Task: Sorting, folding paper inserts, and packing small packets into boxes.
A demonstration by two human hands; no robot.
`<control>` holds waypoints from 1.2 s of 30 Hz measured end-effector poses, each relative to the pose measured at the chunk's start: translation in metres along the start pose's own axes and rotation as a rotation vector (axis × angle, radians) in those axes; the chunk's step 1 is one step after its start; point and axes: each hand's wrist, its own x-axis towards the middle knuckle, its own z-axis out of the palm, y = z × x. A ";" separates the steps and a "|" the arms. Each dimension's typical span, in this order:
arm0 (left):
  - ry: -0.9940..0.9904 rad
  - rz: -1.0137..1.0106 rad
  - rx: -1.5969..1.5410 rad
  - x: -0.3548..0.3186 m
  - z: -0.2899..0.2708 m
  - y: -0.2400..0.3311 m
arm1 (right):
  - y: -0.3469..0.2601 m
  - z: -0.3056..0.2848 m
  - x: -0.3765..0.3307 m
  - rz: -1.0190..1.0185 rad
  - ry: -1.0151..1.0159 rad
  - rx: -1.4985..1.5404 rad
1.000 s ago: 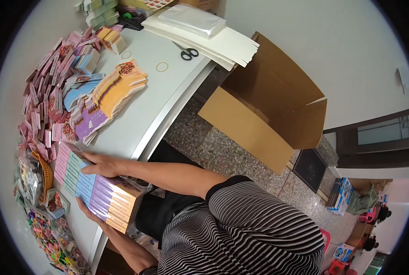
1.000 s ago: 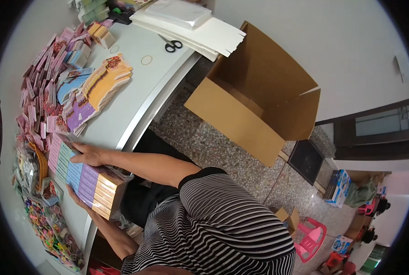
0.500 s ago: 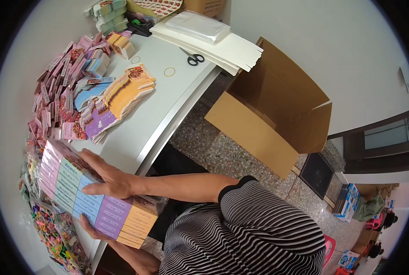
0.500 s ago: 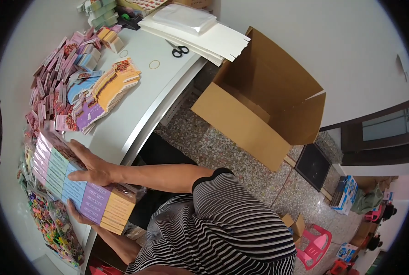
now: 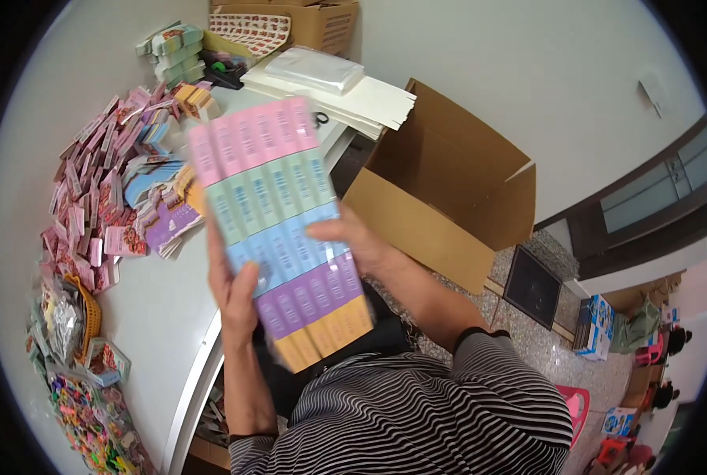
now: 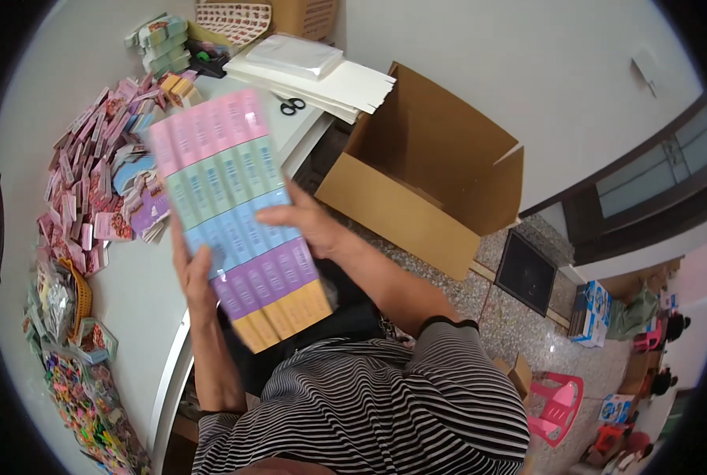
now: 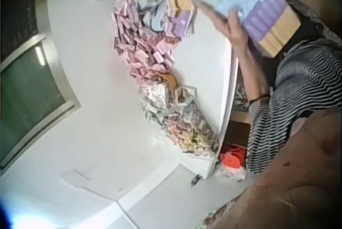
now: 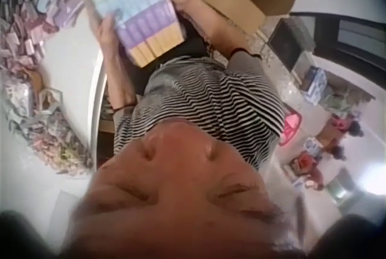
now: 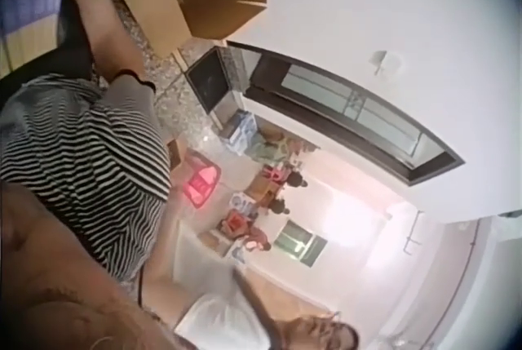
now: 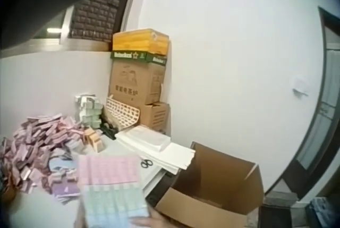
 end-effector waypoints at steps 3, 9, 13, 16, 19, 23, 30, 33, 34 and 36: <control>-0.253 -0.006 -0.168 0.023 0.035 -0.009 | -0.023 -0.033 -0.036 -0.020 0.188 -0.018; -0.256 -0.097 0.058 0.053 0.053 -0.054 | -0.096 -0.091 -0.110 -0.306 0.534 -0.367; -0.254 -0.130 0.255 0.081 0.052 -0.083 | -0.155 -0.133 -0.133 -0.291 0.686 -0.584; -0.339 -0.138 0.433 0.106 0.052 -0.101 | -0.189 -0.175 -0.136 -0.272 0.732 -0.720; -0.406 -0.113 0.602 0.125 0.052 -0.116 | -0.215 -0.225 -0.136 -0.195 0.786 -1.007; -0.462 -0.097 0.738 0.143 0.049 -0.135 | -0.225 -0.297 -0.120 0.033 0.840 -1.457; -0.558 0.007 0.988 0.148 0.054 -0.163 | -0.189 -0.391 -0.068 0.243 0.731 -1.611; -0.609 -0.009 1.039 0.152 0.061 -0.171 | -0.153 -0.445 -0.054 0.305 0.677 -1.780; -0.607 -0.027 1.053 0.152 0.062 -0.170 | -0.140 -0.457 -0.048 0.311 0.659 -1.800; -0.599 -0.071 1.035 0.151 0.058 -0.173 | -0.116 -0.483 -0.038 0.326 0.628 -1.815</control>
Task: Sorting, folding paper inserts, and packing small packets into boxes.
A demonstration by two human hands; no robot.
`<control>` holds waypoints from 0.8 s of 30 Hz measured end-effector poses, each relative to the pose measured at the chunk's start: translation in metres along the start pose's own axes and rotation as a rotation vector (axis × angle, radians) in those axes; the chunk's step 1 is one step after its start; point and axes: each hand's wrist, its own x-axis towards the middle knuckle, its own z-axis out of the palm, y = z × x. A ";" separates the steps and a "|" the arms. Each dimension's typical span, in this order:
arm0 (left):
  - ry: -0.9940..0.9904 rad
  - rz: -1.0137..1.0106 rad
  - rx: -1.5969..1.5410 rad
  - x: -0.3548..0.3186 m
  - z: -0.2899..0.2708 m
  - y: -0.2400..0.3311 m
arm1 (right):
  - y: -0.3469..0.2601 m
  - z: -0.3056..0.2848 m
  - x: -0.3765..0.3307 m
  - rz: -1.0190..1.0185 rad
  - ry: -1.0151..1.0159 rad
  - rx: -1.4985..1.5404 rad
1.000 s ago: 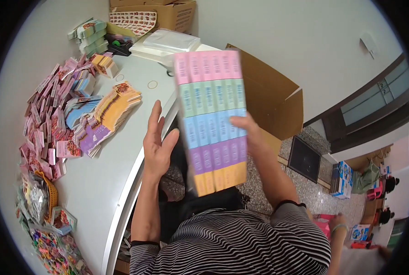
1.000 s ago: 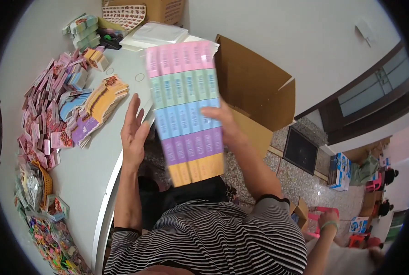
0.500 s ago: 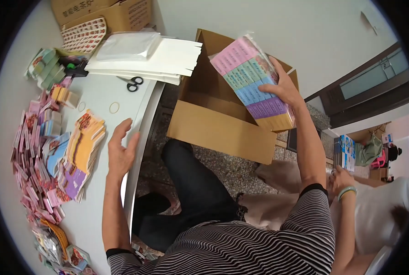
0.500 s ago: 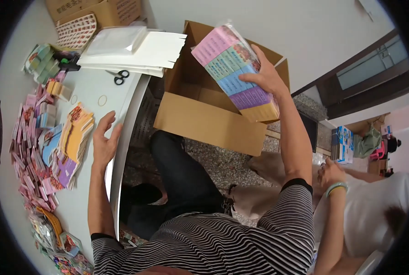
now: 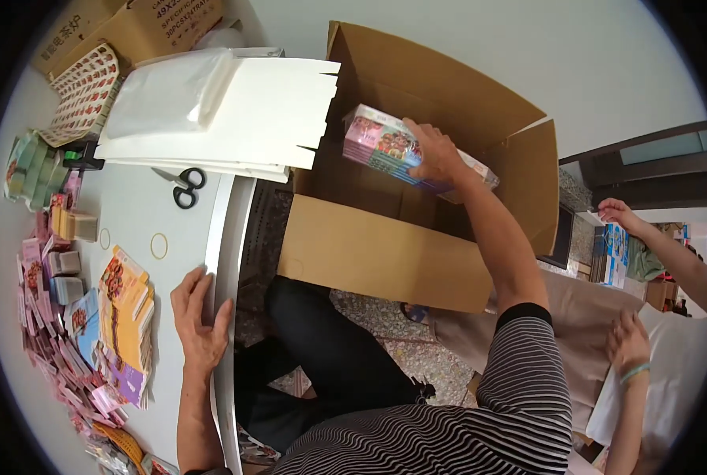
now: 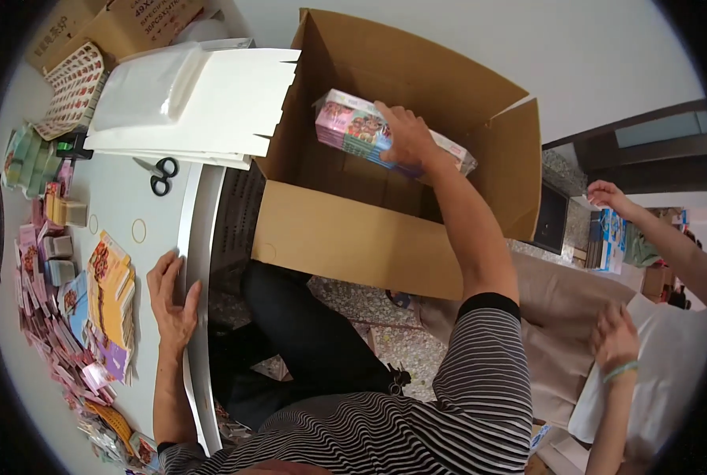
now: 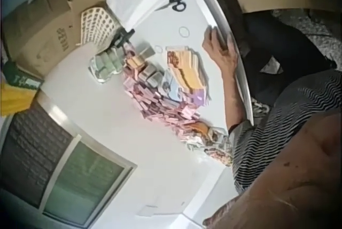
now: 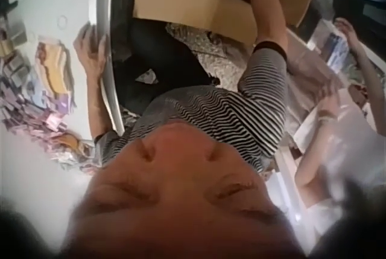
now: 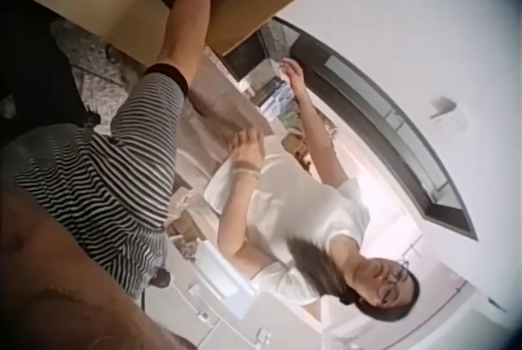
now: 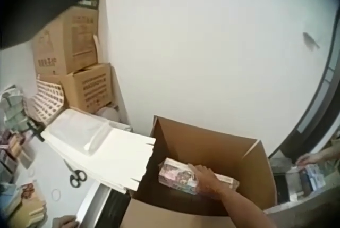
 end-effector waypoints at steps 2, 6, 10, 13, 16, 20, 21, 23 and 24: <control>0.006 -0.001 0.023 0.000 0.003 0.002 | 0.007 0.029 0.012 -0.015 -0.025 -0.017; 0.002 -0.014 0.040 -0.002 0.005 0.000 | 0.013 0.078 0.031 0.022 -0.109 -0.081; -0.018 -0.010 0.078 -0.002 0.004 -0.003 | 0.026 0.115 0.045 -0.017 -0.101 -0.102; -0.038 -0.025 0.125 -0.002 0.003 -0.002 | 0.029 0.132 0.055 -0.022 -0.148 -0.102; -0.029 -0.067 0.078 -0.007 0.004 -0.007 | 0.030 0.145 0.064 -0.023 -0.199 -0.104; -0.074 -0.061 0.150 -0.010 0.002 -0.009 | 0.033 0.162 0.072 0.006 -0.219 -0.112; -0.074 -0.062 0.151 -0.011 0.002 -0.010 | 0.035 0.166 0.074 0.014 -0.215 -0.122; -0.079 -0.064 0.153 -0.013 0.002 -0.011 | 0.040 0.175 0.077 0.023 -0.216 -0.128; -0.085 -0.055 0.190 -0.013 0.001 -0.011 | 0.040 0.178 0.079 0.020 -0.203 -0.134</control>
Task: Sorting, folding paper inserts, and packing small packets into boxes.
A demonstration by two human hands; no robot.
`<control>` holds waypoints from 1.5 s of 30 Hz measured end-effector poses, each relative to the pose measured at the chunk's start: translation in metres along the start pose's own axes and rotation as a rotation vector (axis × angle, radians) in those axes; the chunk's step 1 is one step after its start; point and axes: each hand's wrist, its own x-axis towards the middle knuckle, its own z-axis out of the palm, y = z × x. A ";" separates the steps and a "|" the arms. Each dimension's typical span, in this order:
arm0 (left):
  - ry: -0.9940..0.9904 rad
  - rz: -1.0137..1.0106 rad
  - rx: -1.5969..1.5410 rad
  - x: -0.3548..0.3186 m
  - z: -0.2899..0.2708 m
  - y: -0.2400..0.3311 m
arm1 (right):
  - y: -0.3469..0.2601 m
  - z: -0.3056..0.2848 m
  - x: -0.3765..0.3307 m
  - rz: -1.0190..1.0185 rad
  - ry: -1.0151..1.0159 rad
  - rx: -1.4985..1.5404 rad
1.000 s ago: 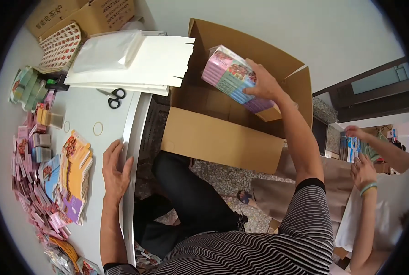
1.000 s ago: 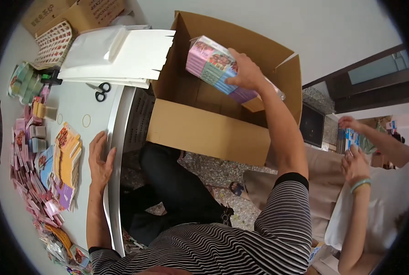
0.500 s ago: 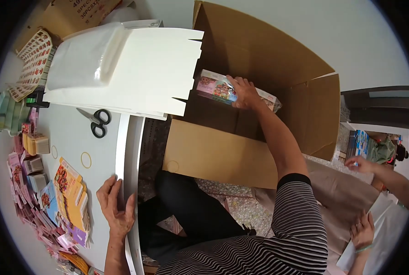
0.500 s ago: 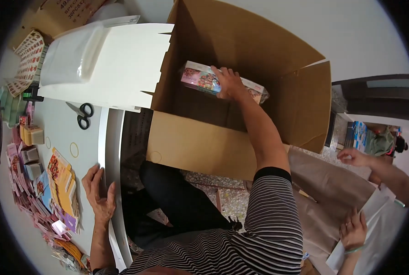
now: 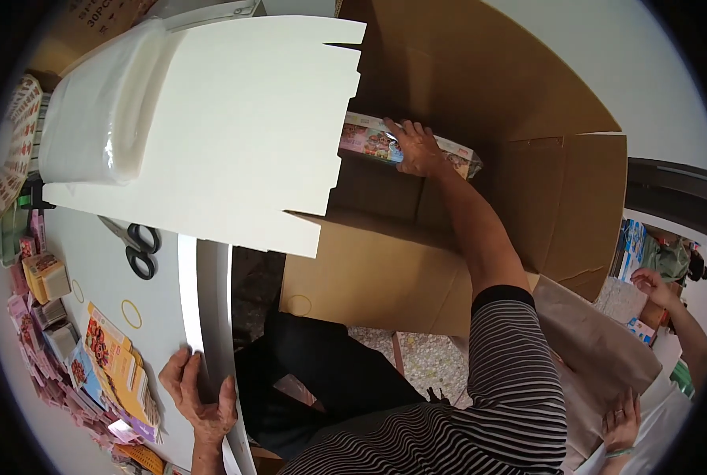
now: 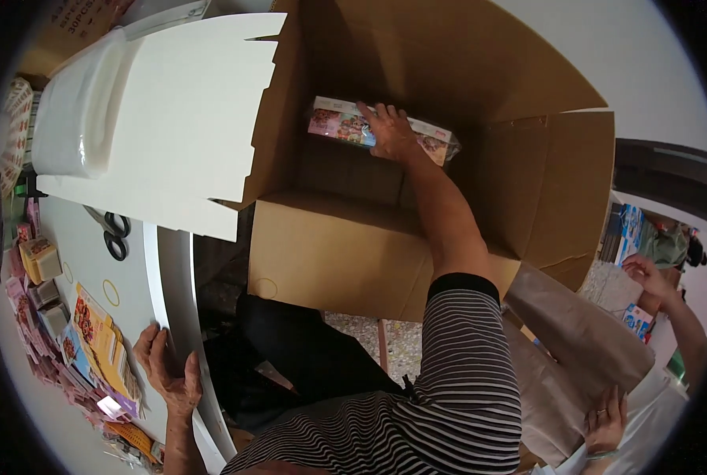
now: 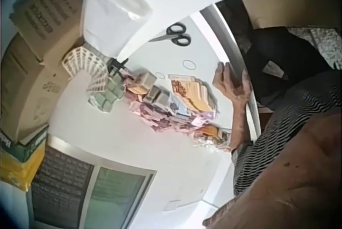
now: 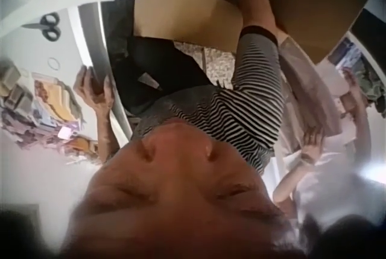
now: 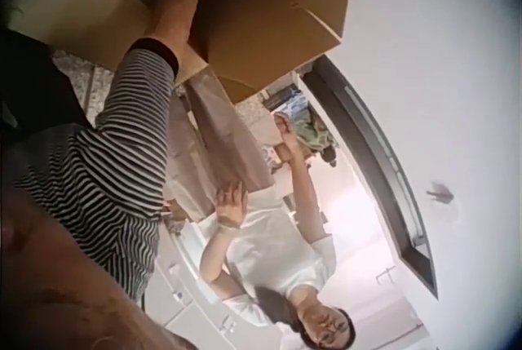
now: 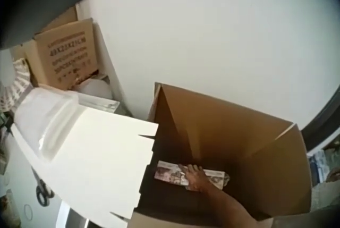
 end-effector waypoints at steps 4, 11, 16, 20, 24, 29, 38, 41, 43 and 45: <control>-0.014 -0.024 -0.021 -0.004 0.000 -0.002 | 0.001 0.010 0.011 0.011 -0.002 -0.007; -0.017 -0.063 -0.118 -0.005 -0.001 0.000 | 0.004 0.028 0.025 0.014 0.008 -0.007; -0.022 -0.083 -0.119 -0.009 0.000 -0.001 | 0.006 0.036 0.032 0.039 -0.037 0.007; -0.052 -0.028 0.040 -0.006 -0.002 0.000 | 0.009 0.041 0.031 0.049 -0.034 -0.028; -0.031 -0.062 0.010 -0.007 -0.005 0.000 | 0.011 0.044 0.036 0.029 -0.075 0.141; -0.038 -0.056 0.023 -0.008 -0.004 -0.002 | 0.046 0.061 0.060 0.063 -0.464 0.747; -0.069 -0.056 0.109 -0.013 -0.013 -0.005 | 0.017 0.064 0.083 0.257 -0.751 0.640; -0.108 -0.032 0.169 -0.012 -0.013 -0.003 | 0.011 0.074 0.083 0.249 -0.907 0.566; -0.085 -0.025 0.154 -0.013 -0.013 -0.003 | 0.010 0.087 0.083 0.219 -0.946 0.661; -0.090 -0.034 0.178 -0.016 -0.017 0.000 | 0.004 0.106 0.087 0.153 -1.017 0.854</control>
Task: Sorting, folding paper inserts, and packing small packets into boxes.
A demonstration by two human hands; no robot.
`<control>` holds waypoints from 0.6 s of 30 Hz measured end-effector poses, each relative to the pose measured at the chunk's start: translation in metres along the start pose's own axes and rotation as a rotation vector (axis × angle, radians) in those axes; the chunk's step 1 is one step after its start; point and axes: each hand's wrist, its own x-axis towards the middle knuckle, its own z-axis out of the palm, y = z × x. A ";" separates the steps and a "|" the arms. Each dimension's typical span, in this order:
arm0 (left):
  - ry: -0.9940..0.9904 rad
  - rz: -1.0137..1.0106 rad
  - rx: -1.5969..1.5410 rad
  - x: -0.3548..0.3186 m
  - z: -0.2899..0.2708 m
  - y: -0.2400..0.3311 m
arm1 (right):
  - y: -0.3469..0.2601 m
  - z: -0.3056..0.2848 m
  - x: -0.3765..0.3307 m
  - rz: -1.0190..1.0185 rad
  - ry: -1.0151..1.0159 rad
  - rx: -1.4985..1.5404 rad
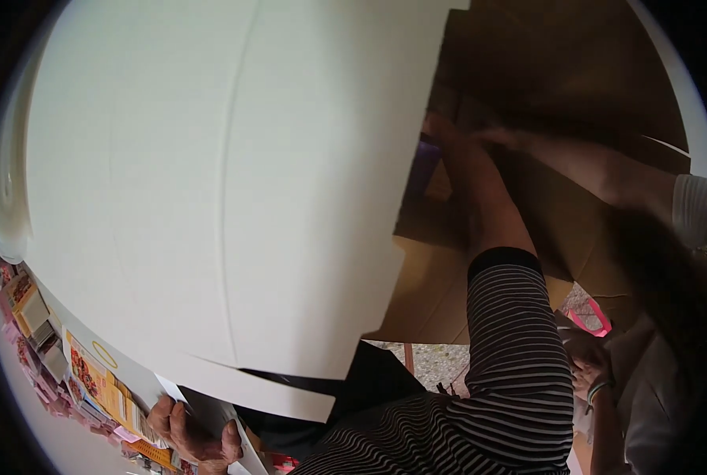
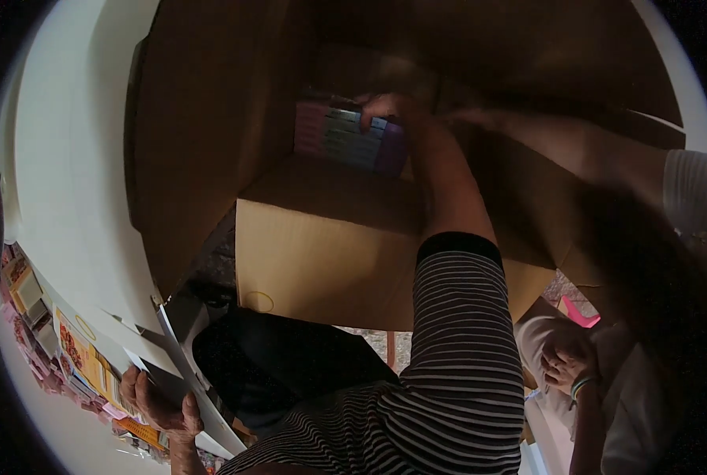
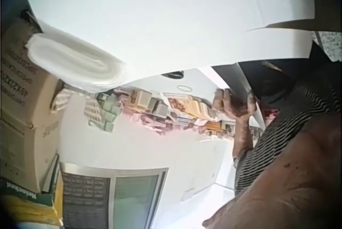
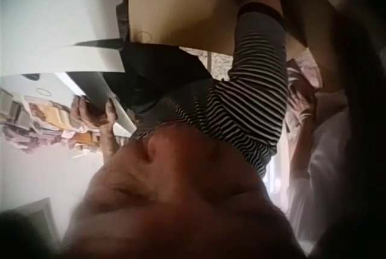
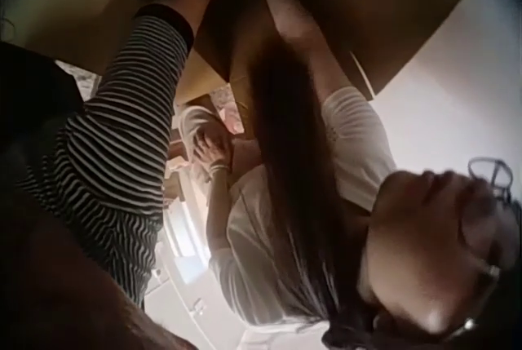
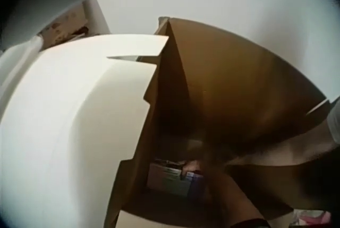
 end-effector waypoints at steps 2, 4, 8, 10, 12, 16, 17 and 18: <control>0.010 0.026 -0.043 0.005 0.009 -0.002 | 0.053 -0.007 0.026 0.035 0.226 -0.153; -0.003 0.053 -0.038 0.009 0.011 -0.001 | 0.068 -0.016 0.044 0.042 0.421 -0.303; 0.004 -0.019 0.013 0.003 0.003 0.001 | 0.040 -0.008 0.100 -0.044 -0.009 -0.078; 0.002 -0.003 0.070 0.002 0.000 0.005 | 0.035 0.013 0.129 -0.076 -0.129 -0.018; 0.022 0.003 0.003 0.007 0.009 0.006 | 0.080 0.037 0.137 -0.120 0.554 -0.505; 0.022 -0.012 0.009 0.003 0.012 0.001 | 0.068 0.025 0.100 -0.283 0.578 -0.360; -0.005 -0.042 0.049 -0.001 0.008 0.000 | 0.016 0.030 0.093 -0.119 0.195 -0.270; -0.007 -0.054 0.045 -0.001 0.003 0.001 | -0.035 0.013 0.039 0.068 -0.136 -0.197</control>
